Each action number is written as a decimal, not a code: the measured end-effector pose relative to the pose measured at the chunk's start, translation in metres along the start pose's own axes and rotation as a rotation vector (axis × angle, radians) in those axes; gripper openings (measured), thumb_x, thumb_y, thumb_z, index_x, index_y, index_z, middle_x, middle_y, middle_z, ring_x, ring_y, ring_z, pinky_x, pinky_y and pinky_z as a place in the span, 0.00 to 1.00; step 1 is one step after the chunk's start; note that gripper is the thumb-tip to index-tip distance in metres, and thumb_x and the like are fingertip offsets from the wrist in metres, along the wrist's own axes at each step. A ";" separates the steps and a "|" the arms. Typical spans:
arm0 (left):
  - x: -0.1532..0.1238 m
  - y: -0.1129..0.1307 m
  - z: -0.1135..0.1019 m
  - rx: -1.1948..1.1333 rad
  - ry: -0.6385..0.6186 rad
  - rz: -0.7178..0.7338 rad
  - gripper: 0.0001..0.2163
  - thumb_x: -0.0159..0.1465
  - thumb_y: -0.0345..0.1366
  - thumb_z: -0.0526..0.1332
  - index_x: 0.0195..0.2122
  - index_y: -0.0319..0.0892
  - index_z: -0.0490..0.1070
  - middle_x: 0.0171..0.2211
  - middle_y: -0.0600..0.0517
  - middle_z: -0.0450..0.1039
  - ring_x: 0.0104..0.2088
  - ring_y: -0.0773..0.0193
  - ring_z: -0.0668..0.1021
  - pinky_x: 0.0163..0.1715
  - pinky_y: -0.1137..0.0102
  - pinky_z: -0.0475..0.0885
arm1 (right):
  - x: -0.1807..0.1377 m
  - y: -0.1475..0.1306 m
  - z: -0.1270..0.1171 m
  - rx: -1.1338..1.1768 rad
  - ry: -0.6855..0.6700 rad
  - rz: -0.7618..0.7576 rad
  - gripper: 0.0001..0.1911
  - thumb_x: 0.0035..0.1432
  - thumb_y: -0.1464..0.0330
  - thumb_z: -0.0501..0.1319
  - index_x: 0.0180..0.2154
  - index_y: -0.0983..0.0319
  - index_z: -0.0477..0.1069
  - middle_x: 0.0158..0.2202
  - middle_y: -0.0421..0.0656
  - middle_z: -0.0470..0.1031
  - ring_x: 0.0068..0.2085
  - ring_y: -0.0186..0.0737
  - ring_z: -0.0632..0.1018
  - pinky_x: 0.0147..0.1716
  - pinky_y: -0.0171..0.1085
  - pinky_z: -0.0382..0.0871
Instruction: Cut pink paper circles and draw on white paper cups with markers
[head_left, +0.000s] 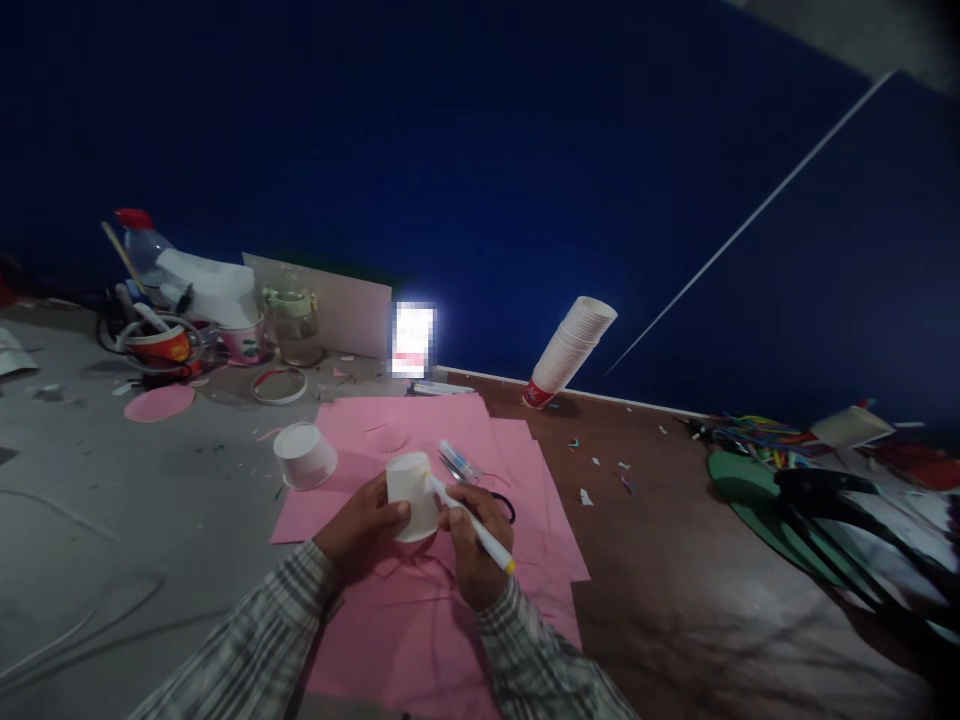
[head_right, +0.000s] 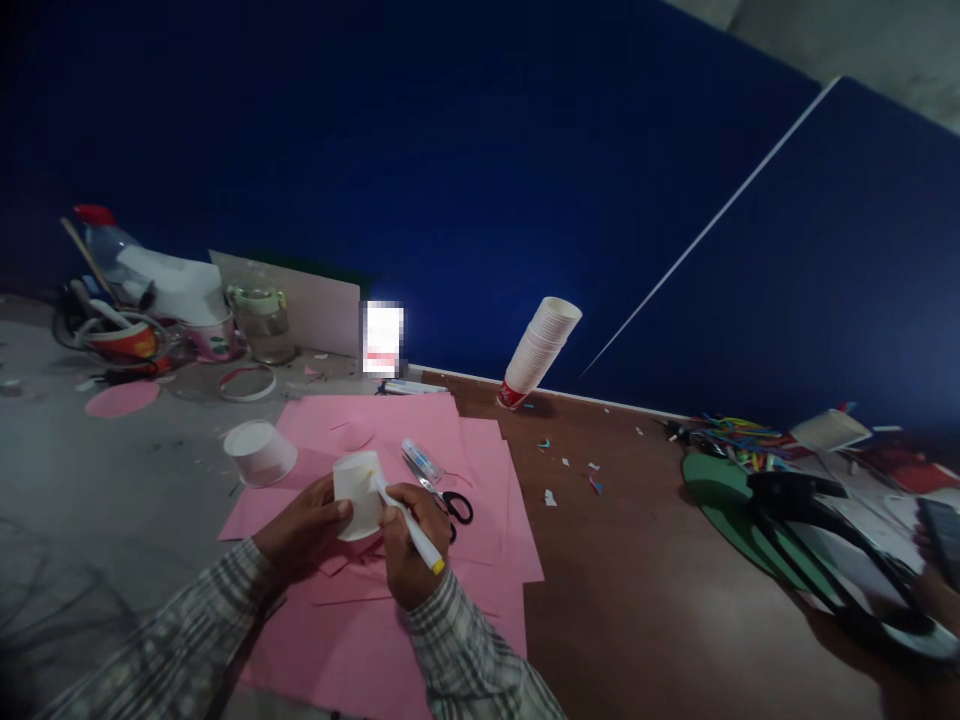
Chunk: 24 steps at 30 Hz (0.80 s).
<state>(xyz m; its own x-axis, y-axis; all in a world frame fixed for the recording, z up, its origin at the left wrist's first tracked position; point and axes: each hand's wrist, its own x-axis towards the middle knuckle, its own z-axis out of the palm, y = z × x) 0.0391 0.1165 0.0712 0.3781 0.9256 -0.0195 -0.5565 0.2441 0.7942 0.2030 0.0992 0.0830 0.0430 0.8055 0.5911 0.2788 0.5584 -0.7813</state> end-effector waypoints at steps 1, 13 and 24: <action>0.000 0.000 0.000 0.001 -0.005 -0.001 0.20 0.53 0.38 0.71 0.45 0.37 0.73 0.38 0.43 0.78 0.38 0.55 0.78 0.39 0.65 0.71 | 0.000 -0.001 0.000 0.007 0.005 -0.007 0.09 0.62 0.67 0.56 0.42 0.61 0.72 0.26 0.41 0.77 0.28 0.40 0.80 0.28 0.38 0.76; 0.000 -0.004 0.000 -0.017 -0.001 -0.001 0.23 0.52 0.37 0.72 0.48 0.36 0.72 0.37 0.44 0.77 0.36 0.58 0.78 0.36 0.67 0.71 | 0.004 -0.010 0.003 0.063 -0.012 -0.138 0.09 0.61 0.67 0.57 0.41 0.60 0.74 0.36 0.48 0.80 0.39 0.46 0.81 0.38 0.43 0.78; 0.000 -0.001 0.003 -0.004 -0.007 0.005 0.20 0.53 0.37 0.72 0.46 0.38 0.73 0.36 0.47 0.77 0.35 0.60 0.77 0.37 0.68 0.71 | 0.006 -0.010 0.007 0.073 0.010 -0.183 0.09 0.61 0.69 0.58 0.42 0.58 0.74 0.35 0.45 0.79 0.37 0.43 0.81 0.39 0.42 0.78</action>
<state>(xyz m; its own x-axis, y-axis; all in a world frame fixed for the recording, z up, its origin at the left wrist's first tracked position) 0.0420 0.1158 0.0723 0.3802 0.9248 -0.0112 -0.5615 0.2404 0.7918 0.1936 0.0996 0.0929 0.0072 0.6875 0.7262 0.2122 0.7086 -0.6729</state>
